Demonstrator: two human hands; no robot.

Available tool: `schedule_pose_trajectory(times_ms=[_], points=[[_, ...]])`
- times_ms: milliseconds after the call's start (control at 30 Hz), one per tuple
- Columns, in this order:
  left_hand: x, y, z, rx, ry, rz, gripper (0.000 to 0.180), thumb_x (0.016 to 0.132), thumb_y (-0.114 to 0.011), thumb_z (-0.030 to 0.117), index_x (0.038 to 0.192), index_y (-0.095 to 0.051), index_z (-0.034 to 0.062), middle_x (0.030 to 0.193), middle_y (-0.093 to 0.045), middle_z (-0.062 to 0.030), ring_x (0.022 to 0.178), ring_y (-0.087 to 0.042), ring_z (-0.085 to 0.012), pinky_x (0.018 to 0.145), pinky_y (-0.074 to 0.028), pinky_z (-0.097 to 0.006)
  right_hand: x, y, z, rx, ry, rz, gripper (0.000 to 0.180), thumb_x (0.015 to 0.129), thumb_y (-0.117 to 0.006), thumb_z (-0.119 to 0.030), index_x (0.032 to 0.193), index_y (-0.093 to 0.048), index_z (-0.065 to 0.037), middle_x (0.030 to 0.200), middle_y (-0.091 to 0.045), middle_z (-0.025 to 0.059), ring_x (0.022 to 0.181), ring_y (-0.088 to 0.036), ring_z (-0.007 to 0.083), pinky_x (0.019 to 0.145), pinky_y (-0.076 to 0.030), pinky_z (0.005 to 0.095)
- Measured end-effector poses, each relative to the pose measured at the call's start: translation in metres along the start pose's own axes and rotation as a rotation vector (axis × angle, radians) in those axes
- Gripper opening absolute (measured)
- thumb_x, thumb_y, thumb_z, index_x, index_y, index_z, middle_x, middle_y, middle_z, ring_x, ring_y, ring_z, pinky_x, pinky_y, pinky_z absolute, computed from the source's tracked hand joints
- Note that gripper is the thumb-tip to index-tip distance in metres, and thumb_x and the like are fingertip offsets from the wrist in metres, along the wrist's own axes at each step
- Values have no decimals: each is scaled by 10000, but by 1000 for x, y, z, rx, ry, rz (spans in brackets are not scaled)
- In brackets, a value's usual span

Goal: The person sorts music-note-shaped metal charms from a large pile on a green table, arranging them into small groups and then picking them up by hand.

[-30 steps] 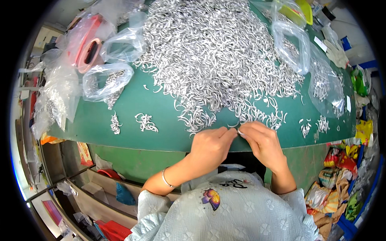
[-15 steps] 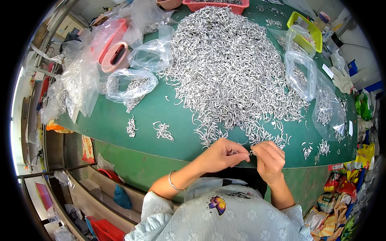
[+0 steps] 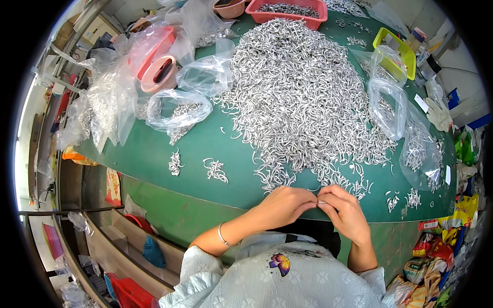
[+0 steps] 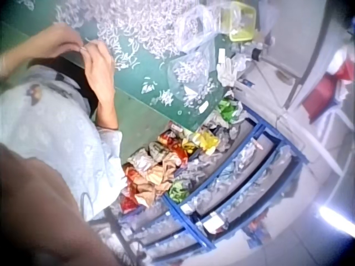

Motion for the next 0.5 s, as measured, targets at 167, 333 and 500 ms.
schedule_pose_trajectory(times_ms=[167,333,500], points=[[1,2,0,3,10,-68,90,802,-636,80,870,-645,23,775,-635,-118,671,-610,-301,545,-468,-353,-1,-6,4,116,-27,67,39,816,-576,11,820,-614,19,736,-599,114,650,-589,272,577,-455,349],[6,17,22,237,-113,-134,62,769,-643,52,824,-653,23,712,-614,-86,616,-600,-245,514,-450,-322,-3,-3,12,376,-54,-77,74,828,-551,18,783,-605,38,684,-598,112,570,-587,214,522,-456,301],[9,5,0,-191,-12,-48,172,738,-582,-78,873,-651,2,704,-604,-81,584,-586,-242,507,-453,-312,-7,0,17,748,-328,-156,151,892,-518,-37,797,-611,36,700,-625,49,575,-578,112,494,-450,239]])
Point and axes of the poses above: each hand's wrist, its own x-axis towards the middle knuckle, its own y-axis out of the back of the hand, z = x × y, the point moved 2 cm from there along x, towards the middle knuckle
